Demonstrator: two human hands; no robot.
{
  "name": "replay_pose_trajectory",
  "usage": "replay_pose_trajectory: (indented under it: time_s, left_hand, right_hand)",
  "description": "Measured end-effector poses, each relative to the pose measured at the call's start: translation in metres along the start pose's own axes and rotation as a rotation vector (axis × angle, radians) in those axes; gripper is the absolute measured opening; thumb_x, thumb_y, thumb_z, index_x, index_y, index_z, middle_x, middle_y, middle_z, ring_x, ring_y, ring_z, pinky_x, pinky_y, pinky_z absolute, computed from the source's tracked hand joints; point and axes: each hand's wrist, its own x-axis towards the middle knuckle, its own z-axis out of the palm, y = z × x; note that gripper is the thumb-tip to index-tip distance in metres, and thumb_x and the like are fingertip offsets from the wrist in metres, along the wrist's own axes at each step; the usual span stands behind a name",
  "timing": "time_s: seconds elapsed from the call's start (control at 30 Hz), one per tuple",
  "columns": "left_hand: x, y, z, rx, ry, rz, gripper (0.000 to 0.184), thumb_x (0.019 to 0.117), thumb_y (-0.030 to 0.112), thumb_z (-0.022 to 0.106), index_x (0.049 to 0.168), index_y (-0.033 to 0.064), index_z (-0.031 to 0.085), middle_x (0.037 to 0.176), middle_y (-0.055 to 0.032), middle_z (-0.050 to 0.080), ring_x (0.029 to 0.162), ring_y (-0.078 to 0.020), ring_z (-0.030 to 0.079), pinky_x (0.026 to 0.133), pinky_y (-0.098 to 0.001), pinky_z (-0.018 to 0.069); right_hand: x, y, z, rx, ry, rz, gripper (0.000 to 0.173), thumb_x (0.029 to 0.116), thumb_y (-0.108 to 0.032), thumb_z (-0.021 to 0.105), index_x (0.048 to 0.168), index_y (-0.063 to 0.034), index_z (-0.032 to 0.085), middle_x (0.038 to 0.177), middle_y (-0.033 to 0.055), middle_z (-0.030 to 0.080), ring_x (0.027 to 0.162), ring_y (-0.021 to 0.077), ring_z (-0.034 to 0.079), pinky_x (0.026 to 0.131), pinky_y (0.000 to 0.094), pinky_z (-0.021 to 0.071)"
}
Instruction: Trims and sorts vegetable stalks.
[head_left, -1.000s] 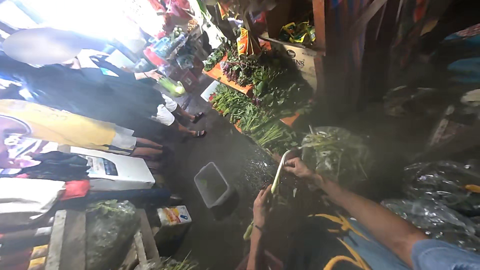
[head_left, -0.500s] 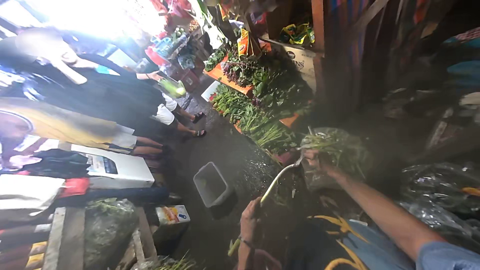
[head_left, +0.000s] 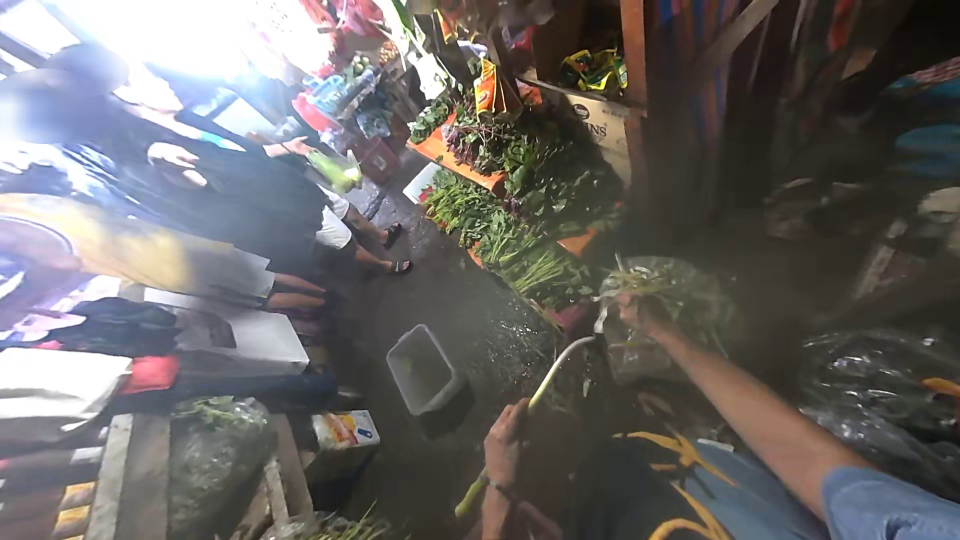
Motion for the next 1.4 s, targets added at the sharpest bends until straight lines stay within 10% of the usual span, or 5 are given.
replay_pose_trajectory:
  time_s: [0.3, 0.9, 1.03, 1.17, 1.4]
  left_hand:
    - [-0.027, -0.065, -0.062, -0.461, 0.245, -0.278, 0.033, 0.1006, 0.018, 0.052, 0.121, -0.0033, 0.068, 0.079, 0.0021, 0.069, 0.058, 0.0014, 0.057, 0.055, -0.0169, 0.0493]
    - [0.013, -0.024, -0.059, -0.947, 0.138, -0.173, 0.045, 0.0879, -0.001, 0.064, 0.132, -0.0061, 0.06, 0.101, -0.0076, 0.076, 0.079, -0.0122, 0.073, 0.072, -0.0282, 0.0619]
    - [0.017, -0.017, -0.039, -0.691, 0.034, -0.102, 0.046, 0.0842, 0.0, 0.068, 0.129, -0.0059, 0.062, 0.099, -0.0059, 0.075, 0.081, -0.0081, 0.072, 0.075, -0.026, 0.0614]
    - [0.024, -0.01, -0.015, -0.509, 0.01, -0.011, 0.045, 0.0811, 0.005, 0.07, 0.125, -0.0027, 0.067, 0.1, -0.0074, 0.074, 0.08, -0.0068, 0.069, 0.075, -0.0249, 0.0592]
    - [0.036, 0.01, 0.013, -0.314, 0.111, 0.101, 0.027, 0.0822, 0.005, 0.075, 0.107, -0.0027, 0.073, 0.092, -0.0099, 0.074, 0.075, -0.0109, 0.069, 0.072, -0.027, 0.0597]
  right_hand:
    - [0.019, 0.094, -0.026, -0.006, 0.029, 0.311, 0.046, 0.1047, -0.017, 0.053, 0.147, 0.0011, 0.049, 0.135, 0.0331, 0.059, 0.126, 0.051, 0.057, 0.104, 0.0671, 0.0429]
    - [0.016, 0.088, -0.019, -0.014, 0.086, 0.343, 0.04, 0.0977, -0.007, 0.059, 0.133, 0.0102, 0.058, 0.144, 0.0318, 0.051, 0.133, 0.0475, 0.051, 0.108, 0.0623, 0.0422]
    - [0.012, 0.049, -0.01, 0.365, 0.044, 0.27, 0.034, 0.1009, -0.006, 0.057, 0.13, 0.0105, 0.058, 0.13, 0.0311, 0.061, 0.12, 0.0408, 0.062, 0.105, 0.0538, 0.0476]
    - [-0.002, -0.032, 0.0, 0.981, -0.094, 0.21, 0.026, 0.1071, -0.017, 0.053, 0.119, 0.0033, 0.064, 0.082, 0.0062, 0.066, 0.062, 0.0091, 0.059, 0.059, 0.0255, 0.0503]
    - [-0.052, -0.132, 0.028, 1.111, -0.629, -0.225, 0.026, 0.0993, -0.013, 0.063, 0.125, -0.0055, 0.064, 0.093, -0.0029, 0.067, 0.063, -0.0004, 0.054, 0.056, 0.0175, 0.0468]
